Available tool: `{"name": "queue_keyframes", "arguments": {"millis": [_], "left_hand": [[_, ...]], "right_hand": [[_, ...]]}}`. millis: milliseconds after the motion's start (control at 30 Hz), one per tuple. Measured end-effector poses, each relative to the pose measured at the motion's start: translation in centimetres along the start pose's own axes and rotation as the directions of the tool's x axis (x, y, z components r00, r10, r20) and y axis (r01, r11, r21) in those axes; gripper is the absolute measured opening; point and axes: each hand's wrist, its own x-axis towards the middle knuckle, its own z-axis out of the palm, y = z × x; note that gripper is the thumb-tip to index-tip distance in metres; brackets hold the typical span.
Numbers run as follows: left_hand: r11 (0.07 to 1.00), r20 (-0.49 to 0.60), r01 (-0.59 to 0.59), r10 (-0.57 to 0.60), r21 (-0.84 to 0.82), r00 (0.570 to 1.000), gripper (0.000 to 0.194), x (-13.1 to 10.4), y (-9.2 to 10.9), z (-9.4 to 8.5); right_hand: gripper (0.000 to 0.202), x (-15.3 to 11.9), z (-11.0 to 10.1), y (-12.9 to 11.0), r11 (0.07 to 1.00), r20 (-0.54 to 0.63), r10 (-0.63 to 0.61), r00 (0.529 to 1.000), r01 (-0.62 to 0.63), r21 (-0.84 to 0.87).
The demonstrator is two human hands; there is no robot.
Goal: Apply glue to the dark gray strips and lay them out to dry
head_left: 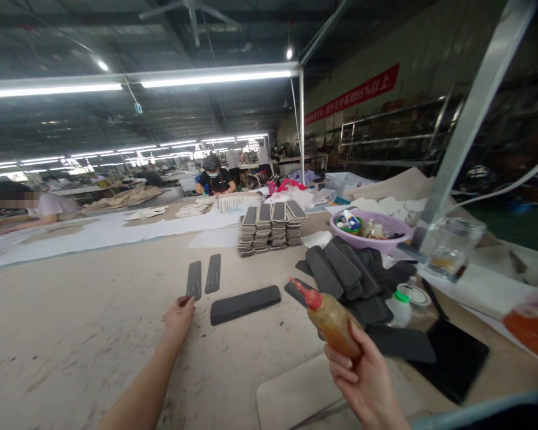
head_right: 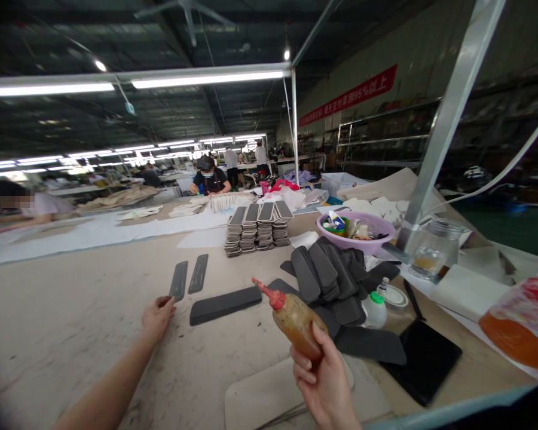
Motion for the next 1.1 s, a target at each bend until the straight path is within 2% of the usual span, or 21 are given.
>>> {"name": "queue_keyframes", "arguments": {"millis": [67,100,133,200,233,267,400,467,600,800,900,1000,1100], "left_hand": [[0.993,0.093,-0.089,0.083,0.071,0.992,0.026,-1.3,-0.2,0.1],[0.979,0.18,-0.173,0.152,0.108,0.972,0.028,-1.9,-0.3,0.1],[0.949,0.285,-0.278,0.229,0.146,0.931,0.03,-2.4,-0.4,0.2],[0.857,0.482,-0.478,0.343,0.191,0.807,0.032,-3.0,-0.5,0.4],[0.817,0.546,-0.539,0.362,0.203,0.755,0.031,-3.1,-0.4,0.5],[0.794,0.585,-0.569,0.362,0.215,0.726,0.029,-3.0,-0.3,0.6],[0.71,0.689,-0.65,0.328,0.27,0.646,0.013,-2.0,0.6,0.9],[0.679,0.716,-0.679,0.325,0.279,0.618,0.008,-1.7,1.0,1.0],[0.646,0.728,-0.703,0.321,0.3,0.605,0.006,-1.6,1.4,0.9],[0.587,0.708,-0.736,0.358,0.336,0.608,0.015,-2.5,1.4,0.4],[0.532,0.64,-0.763,0.45,0.367,0.622,0.018,-3.3,1.6,-0.1],[0.433,0.588,-0.812,0.56,0.392,0.583,0.023,-4.2,1.8,-0.7],[0.375,0.576,-0.843,0.616,0.385,0.537,0.026,-5.2,1.8,-1.5]], "right_hand": [[0.031,0.0,0.1,-0.1,1.0,0.008,-0.01,1.0,0.01,-0.015],[0.031,0.0,0.2,-0.1,1.0,0.006,-0.013,1.0,0.013,-0.019],[0.032,-0.1,0.3,-0.1,1.0,0.001,-0.013,1.0,0.013,-0.02],[0.033,-0.2,0.5,0.0,1.0,-0.011,-0.014,1.0,0.014,-0.02],[0.034,-0.2,0.5,0.1,1.0,-0.013,-0.012,1.0,0.012,-0.019],[0.034,-0.3,0.6,0.2,1.0,-0.013,-0.011,1.0,0.011,-0.017],[0.035,-0.3,0.5,0.4,1.0,-0.015,-0.003,1.0,0.003,-0.007],[0.037,-0.3,0.4,0.5,1.0,-0.024,-0.001,1.0,0.001,0.003],[0.038,-0.4,0.5,0.4,1.0,-0.023,-0.001,1.0,0.001,0.006],[0.037,-0.8,0.8,0.5,1.0,-0.018,-0.017,1.0,0.017,-0.013],[0.039,-0.7,0.8,0.7,1.0,-0.038,-0.012,0.999,0.011,-0.026],[0.041,-0.7,0.6,0.9,0.999,-0.046,0.004,0.999,-0.006,-0.053],[0.041,-0.7,0.6,1.1,0.997,-0.047,0.005,0.999,-0.008,-0.074]]}}
